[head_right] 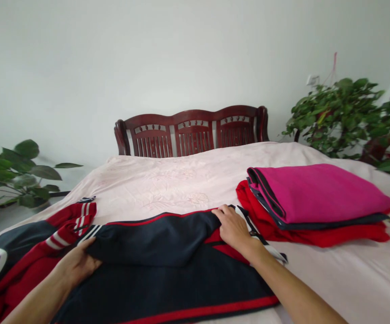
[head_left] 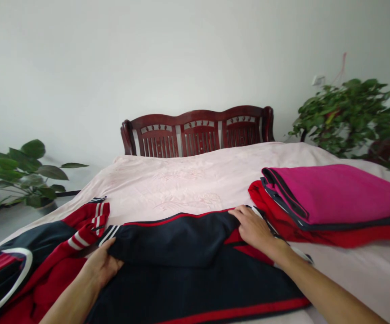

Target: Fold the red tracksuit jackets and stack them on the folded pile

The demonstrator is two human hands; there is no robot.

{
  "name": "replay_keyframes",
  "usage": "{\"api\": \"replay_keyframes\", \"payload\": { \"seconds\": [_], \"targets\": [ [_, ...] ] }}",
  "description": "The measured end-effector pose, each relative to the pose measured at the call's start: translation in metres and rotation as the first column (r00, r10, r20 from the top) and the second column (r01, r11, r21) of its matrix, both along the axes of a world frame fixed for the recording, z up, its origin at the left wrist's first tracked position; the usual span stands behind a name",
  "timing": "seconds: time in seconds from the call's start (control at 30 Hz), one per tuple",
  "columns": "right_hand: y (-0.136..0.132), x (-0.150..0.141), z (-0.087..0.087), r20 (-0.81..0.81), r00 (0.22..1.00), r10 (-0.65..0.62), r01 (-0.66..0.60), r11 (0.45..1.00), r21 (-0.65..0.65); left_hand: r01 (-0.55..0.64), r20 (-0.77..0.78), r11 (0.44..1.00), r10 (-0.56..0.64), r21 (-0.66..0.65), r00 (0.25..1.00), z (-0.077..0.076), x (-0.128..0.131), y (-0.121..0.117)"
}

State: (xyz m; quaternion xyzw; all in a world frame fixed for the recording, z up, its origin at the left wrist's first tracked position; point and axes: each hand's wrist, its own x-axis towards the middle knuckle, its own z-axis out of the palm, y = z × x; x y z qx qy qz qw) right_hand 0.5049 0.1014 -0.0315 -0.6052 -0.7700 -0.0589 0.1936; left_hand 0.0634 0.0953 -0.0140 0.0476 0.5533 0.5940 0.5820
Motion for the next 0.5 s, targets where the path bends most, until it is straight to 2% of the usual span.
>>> {"api": "replay_keyframes", "payload": {
  "seconds": [0.1, 0.17, 0.33, 0.5],
  "targets": [
    [0.011, 0.014, -0.002, 0.207, 0.977, 0.041, -0.04, 0.999, -0.012, 0.035, -0.012, 0.999, -0.036, -0.004, 0.999, -0.002, -0.002, 0.001],
    [0.016, 0.021, -0.003, 0.267, 0.964, 0.021, -0.016, 1.0, -0.019, 0.06, -0.027, 0.998, -0.061, -0.012, 0.998, -0.001, -0.003, 0.0],
    [0.022, 0.031, -0.007, 0.25, 0.965, -0.079, 0.08, 0.997, 0.006, 0.161, -0.109, 0.987, -0.163, -0.028, 0.981, 0.003, -0.01, -0.005],
    [0.02, 0.028, -0.002, 0.243, 0.958, -0.15, 0.161, 0.986, -0.028, 0.151, -0.267, 0.986, -0.163, -0.065, 0.95, 0.002, -0.022, -0.005]
  ]
}}
